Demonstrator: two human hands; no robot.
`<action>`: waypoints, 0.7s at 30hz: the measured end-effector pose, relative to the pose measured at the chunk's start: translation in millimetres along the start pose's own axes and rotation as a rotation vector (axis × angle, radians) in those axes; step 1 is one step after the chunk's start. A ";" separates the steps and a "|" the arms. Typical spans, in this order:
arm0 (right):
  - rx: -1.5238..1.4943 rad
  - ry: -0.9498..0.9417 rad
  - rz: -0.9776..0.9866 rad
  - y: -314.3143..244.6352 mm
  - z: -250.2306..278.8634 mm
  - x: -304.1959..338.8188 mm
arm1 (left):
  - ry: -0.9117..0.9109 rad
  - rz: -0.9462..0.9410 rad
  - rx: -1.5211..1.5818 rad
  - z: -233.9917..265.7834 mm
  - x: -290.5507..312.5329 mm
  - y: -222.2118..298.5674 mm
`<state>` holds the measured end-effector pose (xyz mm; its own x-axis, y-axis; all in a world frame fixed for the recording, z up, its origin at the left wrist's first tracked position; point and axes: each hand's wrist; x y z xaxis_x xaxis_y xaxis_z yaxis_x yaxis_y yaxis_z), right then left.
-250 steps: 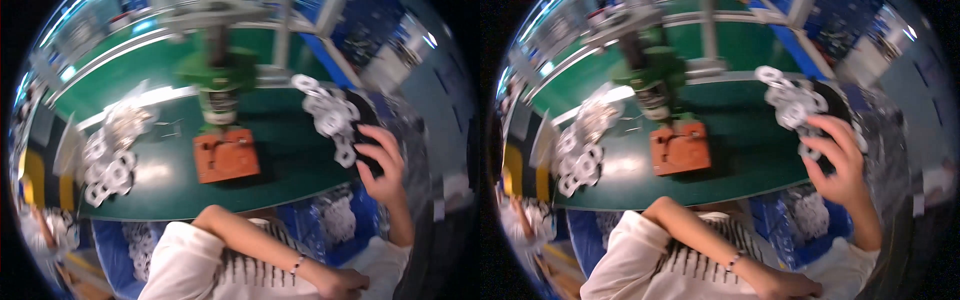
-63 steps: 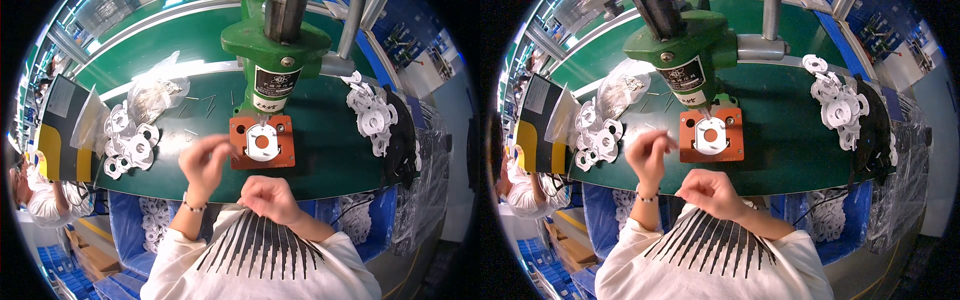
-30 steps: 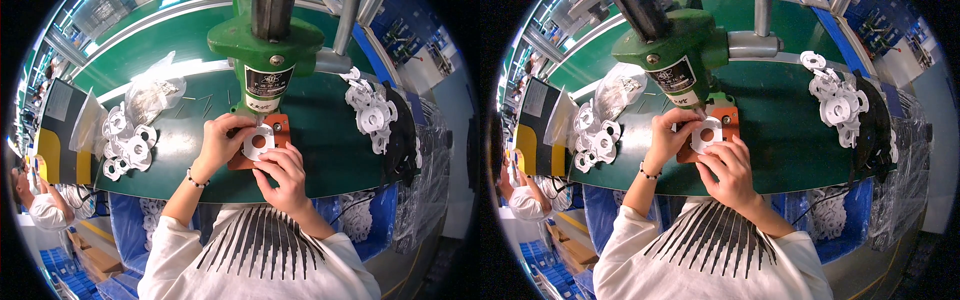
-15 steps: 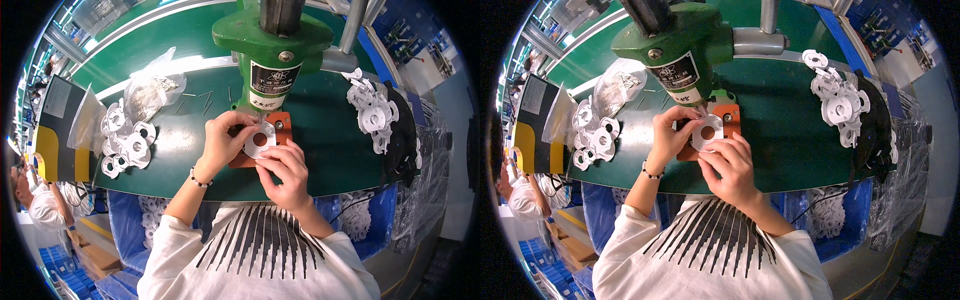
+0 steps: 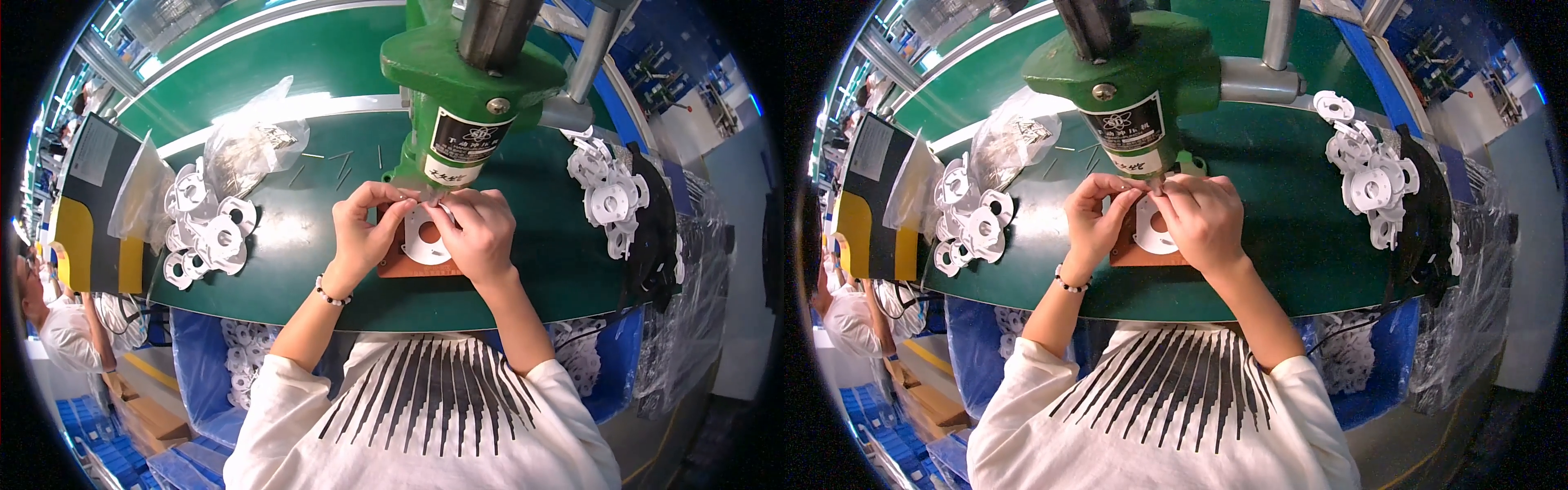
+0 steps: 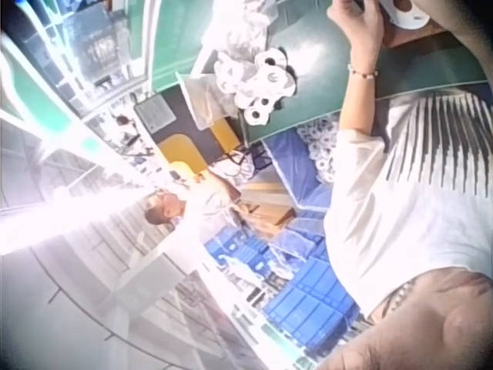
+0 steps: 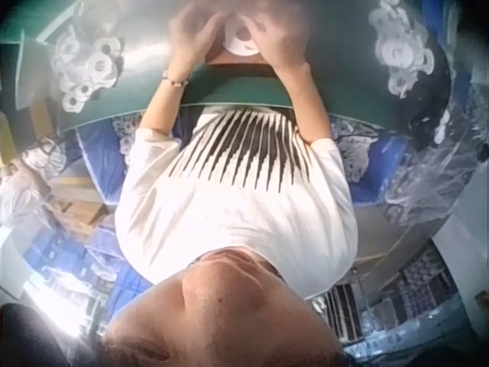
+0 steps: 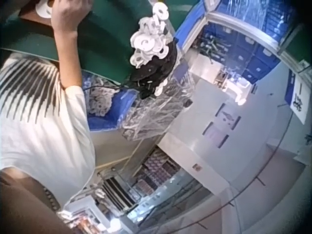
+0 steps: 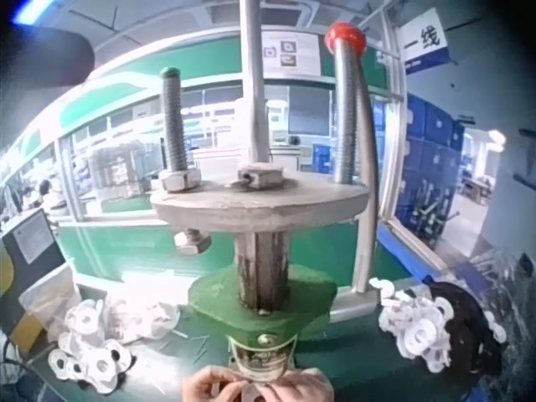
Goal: The person assembles small plastic components by hand using a manual press machine.
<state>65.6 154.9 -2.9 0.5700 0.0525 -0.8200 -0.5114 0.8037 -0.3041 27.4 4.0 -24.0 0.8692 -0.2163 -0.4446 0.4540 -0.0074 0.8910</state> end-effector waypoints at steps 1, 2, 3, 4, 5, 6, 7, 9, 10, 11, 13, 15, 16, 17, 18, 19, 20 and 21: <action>0.009 -0.001 0.014 0.3 -0.5 0.9 | -0.002 -0.007 -0.013 -0.3 -0.5 0.3; 0.008 -0.003 0.016 0.2 -1.4 1.2 | 0.001 -0.007 -0.012 0.2 -0.6 -0.6; 0.010 -0.014 0.014 0.2 -1.8 1.3 | 0.006 -0.011 -0.003 0.4 -0.7 -2.0; 0.012 -0.024 0.013 0.1 -2.4 1.2 | 0.010 -0.016 0.007 0.9 -1.0 -3.1; 0.013 -0.025 0.017 0.3 -2.7 0.8 | 0.013 -0.018 0.010 0.5 -1.4 -4.0; 0.001 -0.019 0.016 0.4 -3.0 0.1 | 0.017 -0.023 -0.001 0.0 -2.0 -4.3; -0.011 -0.013 0.016 0.8 -3.0 -0.8 | 0.021 -0.029 -0.011 -0.4 -2.9 -4.5; -0.027 -0.008 0.017 1.5 -3.3 -0.7 | 0.008 -0.044 -0.056 0.4 -2.3 -6.2; -0.042 -0.005 0.013 1.7 -2.9 -0.7 | -0.009 -0.054 -0.101 0.6 -2.2 -5.8; -0.038 0.003 0.023 1.4 -2.0 -0.9 | -0.007 -0.067 -0.100 0.7 -2.6 -3.9; -0.055 -0.061 -0.002 -0.4 0.5 0.6 | -0.009 -0.060 -0.156 0.4 -1.1 2.0; -0.088 -0.072 -0.041 0.2 -0.2 2.9 | -0.056 -0.083 -0.141 -0.9 0.3 7.7; -0.082 -0.064 -0.038 1.3 -0.8 4.2 | -0.081 -0.101 -0.124 -1.9 1.0 8.0; -0.079 -0.058 -0.037 0.7 -1.2 5.5 | -0.105 -0.116 -0.111 -2.1 2.9 9.1; -0.106 -0.062 -0.036 0.0 -0.5 5.1 | -0.119 -0.135 -0.118 -2.9 3.7 11.0; -0.101 -0.054 -0.025 -0.8 -0.3 2.7 | -0.117 -0.148 -0.116 -3.0 3.3 12.0; -0.104 -0.041 -0.031 -2.1 0.3 0.4 | -0.115 -0.125 -0.114 -2.6 2.7 12.8; -0.108 -0.029 -0.038 -3.3 1.0 -0.8 | -0.113 -0.100 -0.111 -2.1 2.8 12.8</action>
<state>67.5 152.8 -0.7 0.6082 0.0415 -0.7927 -0.5544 0.7369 -0.3868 36.0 5.3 -14.0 0.7941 -0.3281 -0.5117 0.5612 0.0723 0.8245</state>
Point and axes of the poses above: each hand's wrist, its own x-axis away from the middle knuckle, its own z-axis out of the back of the hand, y = z × x, and after that the axes turned 4 degrees about -x, right-handed
